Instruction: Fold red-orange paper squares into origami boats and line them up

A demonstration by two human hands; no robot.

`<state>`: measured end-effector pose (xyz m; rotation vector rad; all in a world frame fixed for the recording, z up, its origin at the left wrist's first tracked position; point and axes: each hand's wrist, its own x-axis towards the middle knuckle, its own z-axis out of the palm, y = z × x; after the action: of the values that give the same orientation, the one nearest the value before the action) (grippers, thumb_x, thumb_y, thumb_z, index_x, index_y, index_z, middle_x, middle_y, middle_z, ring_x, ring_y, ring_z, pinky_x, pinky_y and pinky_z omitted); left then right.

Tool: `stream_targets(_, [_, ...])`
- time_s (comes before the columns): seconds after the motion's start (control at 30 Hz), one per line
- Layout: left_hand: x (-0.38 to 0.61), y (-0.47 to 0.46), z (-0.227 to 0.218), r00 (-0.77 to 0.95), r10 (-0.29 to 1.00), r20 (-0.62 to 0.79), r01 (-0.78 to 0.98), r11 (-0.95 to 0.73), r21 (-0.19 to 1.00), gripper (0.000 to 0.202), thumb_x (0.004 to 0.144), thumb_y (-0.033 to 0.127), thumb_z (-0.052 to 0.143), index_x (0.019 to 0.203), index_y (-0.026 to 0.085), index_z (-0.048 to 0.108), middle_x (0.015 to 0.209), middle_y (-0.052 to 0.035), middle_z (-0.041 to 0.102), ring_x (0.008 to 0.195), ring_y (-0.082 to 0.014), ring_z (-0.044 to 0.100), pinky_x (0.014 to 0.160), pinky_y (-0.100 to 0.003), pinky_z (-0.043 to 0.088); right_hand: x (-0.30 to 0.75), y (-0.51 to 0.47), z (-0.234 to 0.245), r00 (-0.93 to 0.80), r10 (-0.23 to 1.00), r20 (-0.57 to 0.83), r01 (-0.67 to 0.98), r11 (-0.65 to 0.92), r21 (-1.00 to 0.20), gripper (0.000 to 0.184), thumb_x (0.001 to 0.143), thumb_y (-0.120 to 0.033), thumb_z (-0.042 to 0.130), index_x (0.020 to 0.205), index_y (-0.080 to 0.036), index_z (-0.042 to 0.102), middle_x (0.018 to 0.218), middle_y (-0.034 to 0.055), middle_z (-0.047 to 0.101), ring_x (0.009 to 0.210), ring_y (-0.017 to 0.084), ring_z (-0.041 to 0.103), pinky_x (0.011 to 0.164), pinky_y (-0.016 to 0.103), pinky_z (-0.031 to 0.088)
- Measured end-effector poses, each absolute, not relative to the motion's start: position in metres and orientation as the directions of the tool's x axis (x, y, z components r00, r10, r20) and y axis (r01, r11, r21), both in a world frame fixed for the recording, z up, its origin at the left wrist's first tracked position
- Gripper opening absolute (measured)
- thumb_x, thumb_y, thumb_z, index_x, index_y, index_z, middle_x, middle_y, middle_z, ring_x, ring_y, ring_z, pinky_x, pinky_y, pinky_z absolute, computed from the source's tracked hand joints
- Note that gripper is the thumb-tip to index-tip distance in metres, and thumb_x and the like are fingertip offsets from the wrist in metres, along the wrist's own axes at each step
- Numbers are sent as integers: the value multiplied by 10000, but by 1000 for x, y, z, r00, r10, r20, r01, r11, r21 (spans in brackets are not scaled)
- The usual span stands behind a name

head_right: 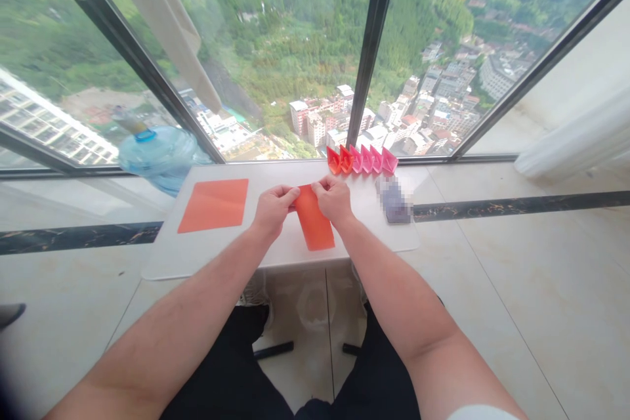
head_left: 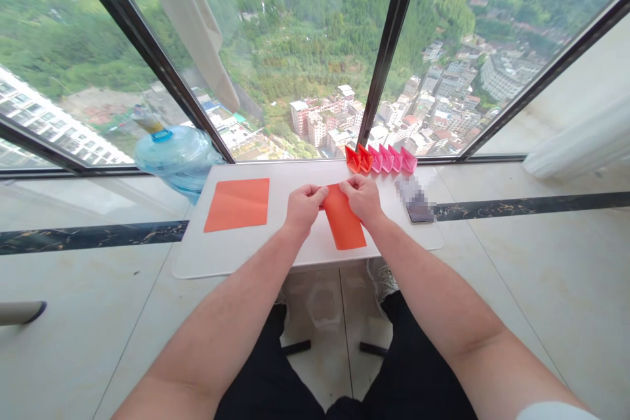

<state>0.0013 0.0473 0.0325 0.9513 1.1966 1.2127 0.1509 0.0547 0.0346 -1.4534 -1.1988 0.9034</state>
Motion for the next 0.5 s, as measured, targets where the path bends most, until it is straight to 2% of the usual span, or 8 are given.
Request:
stream_targets(0.07, [4, 46, 32, -105, 986, -132, -154, 115, 981, 282, 662, 391, 777, 650, 151, 629, 638, -6, 619, 622, -130, 570, 616, -275, 516, 148, 54, 33, 220, 974, 51, 238, -3, -971, 242, 734, -413, 649, 636, -213, 553, 587, -28, 543, 572, 138, 493, 530, 277, 382])
stream_targets(0.23, [2, 45, 32, -125, 988, -87, -102, 75, 992, 262, 745, 381, 666, 606, 170, 598, 590, 6, 579, 588, -128, 539, 588, -272, 514, 149, 54, 33, 225, 971, 78, 271, 15, -962, 230, 749, -405, 644, 646, -209, 579, 604, -27, 558, 589, 139, 503, 555, 281, 394])
stream_targets(0.37, [1, 45, 31, -189, 981, -46, -59, 35, 998, 241, 732, 364, 687, 616, 168, 610, 598, 6, 579, 591, -128, 539, 587, -267, 503, 148, 52, 33, 228, 972, 63, 244, 6, -970, 235, 739, -402, 650, 634, -211, 563, 597, -30, 541, 589, 137, 491, 549, 280, 386])
stream_targets(0.5, [3, 42, 28, -85, 993, -78, -124, 67, 990, 285, 733, 420, 720, 658, 158, 639, 639, -4, 606, 601, -119, 530, 579, -251, 472, 146, 51, 32, 231, 971, 55, 223, 2, -975, 234, 739, -406, 645, 640, -211, 559, 611, -27, 553, 605, 142, 505, 569, 283, 405])
